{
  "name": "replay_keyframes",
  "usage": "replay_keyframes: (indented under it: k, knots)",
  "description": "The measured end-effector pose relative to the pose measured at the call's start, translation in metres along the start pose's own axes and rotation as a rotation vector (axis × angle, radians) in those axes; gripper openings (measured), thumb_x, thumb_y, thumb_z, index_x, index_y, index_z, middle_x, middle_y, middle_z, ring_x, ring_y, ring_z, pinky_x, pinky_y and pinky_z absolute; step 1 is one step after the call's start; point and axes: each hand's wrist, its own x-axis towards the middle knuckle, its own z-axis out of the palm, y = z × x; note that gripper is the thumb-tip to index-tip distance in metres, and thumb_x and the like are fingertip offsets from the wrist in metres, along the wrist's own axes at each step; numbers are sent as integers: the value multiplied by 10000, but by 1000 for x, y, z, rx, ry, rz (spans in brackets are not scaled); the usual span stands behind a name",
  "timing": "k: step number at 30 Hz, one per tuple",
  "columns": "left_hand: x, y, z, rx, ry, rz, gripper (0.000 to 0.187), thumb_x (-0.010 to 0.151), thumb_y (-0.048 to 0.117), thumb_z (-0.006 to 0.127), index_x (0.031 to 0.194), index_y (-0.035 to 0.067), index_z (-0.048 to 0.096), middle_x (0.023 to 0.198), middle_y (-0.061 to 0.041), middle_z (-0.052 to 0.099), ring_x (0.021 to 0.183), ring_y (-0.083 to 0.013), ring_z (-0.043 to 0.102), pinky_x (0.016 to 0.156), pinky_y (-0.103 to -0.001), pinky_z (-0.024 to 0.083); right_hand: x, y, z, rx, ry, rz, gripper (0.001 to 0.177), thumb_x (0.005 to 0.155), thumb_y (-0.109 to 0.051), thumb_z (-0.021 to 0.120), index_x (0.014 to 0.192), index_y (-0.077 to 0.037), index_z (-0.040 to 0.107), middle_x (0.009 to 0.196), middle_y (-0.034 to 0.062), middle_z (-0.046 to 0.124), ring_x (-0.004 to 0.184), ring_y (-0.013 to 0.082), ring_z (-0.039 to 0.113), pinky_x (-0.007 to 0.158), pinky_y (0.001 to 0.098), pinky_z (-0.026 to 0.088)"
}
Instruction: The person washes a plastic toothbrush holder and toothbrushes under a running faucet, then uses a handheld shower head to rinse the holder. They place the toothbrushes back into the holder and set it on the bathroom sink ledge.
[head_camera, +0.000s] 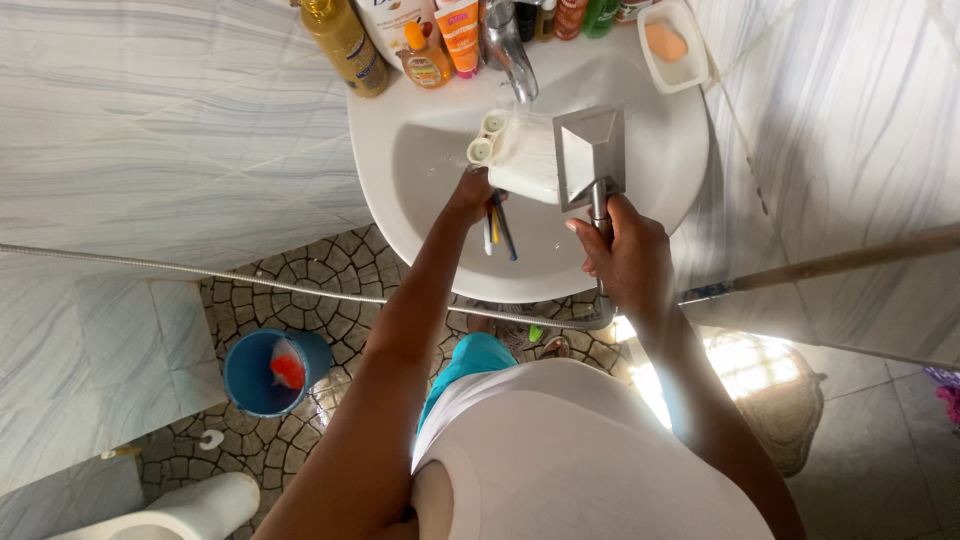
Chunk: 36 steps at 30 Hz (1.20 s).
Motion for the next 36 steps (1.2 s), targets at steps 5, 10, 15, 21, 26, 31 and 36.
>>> replay_keyframes:
  k: [5, 10, 15, 21, 26, 31, 36]
  knots:
    - [10, 5, -20, 341, 61, 121, 287, 1007, 53, 524, 1283, 120, 486, 1020, -69, 574, 708, -146, 586, 566, -304, 574, 4, -6, 5, -68, -62, -26, 253, 981, -230, 704, 956, -6, 587, 600, 87, 659, 527, 168, 710, 470, 312, 545]
    - [12, 6, -25, 306, 23, 20, 302, 1059, 271, 504, 1285, 71, 506, 932, -73, 563, 688, -174, 541, 560, -320, 537, 11, 6, 14, -117, -49, -19, 284, 990, -248, 696, 949, 4, 572, 619, 95, 667, 520, 177, 713, 465, 313, 552]
    - [0, 21, -46, 297, -155, 41, 336, 1078, 316, 516, 1281, 48, 529, 931, -57, 573, 701, -169, 540, 576, -318, 533, 13, 33, 4, -178, 85, 62, 272, 1011, -253, 682, 951, -10, 577, 648, 92, 676, 516, 159, 705, 433, 280, 551]
    - [-6, 78, -32, 271, -235, 258, 304, 1066, 283, 532, 1276, 64, 532, 918, -46, 581, 682, -149, 537, 562, -302, 519, 3, 35, -14, -26, 170, -71, 258, 1004, -201, 706, 887, -4, 587, 625, 86, 638, 523, 150, 696, 434, 279, 520]
    - [11, 159, 42, 446, -305, 408, 281, 1056, 257, 545, 1273, 78, 533, 907, -38, 588, 666, -133, 535, 551, -289, 506, 2, 11, -13, 21, 135, 47, 254, 990, -182, 730, 884, -2, 585, 615, 77, 636, 520, 142, 699, 456, 266, 514]
    - [-7, 223, 74, 705, -347, 380, 264, 1046, 230, 558, 1270, 91, 535, 897, -30, 594, 650, -116, 532, 539, -276, 494, 5, -1, -14, 127, 263, -68, 201, 1010, -159, 717, 1029, 3, 599, 636, 70, 646, 547, 130, 706, 474, 249, 512]
    - [-22, 260, 91, 941, -429, 249, 252, 1037, 203, 571, 1266, 104, 537, 886, -21, 601, 634, -100, 530, 528, -263, 481, 8, 0, -18, 181, 299, -52, 208, 1000, -156, 735, 1041, 6, 611, 679, 68, 668, 555, 137, 709, 480, 251, 535]
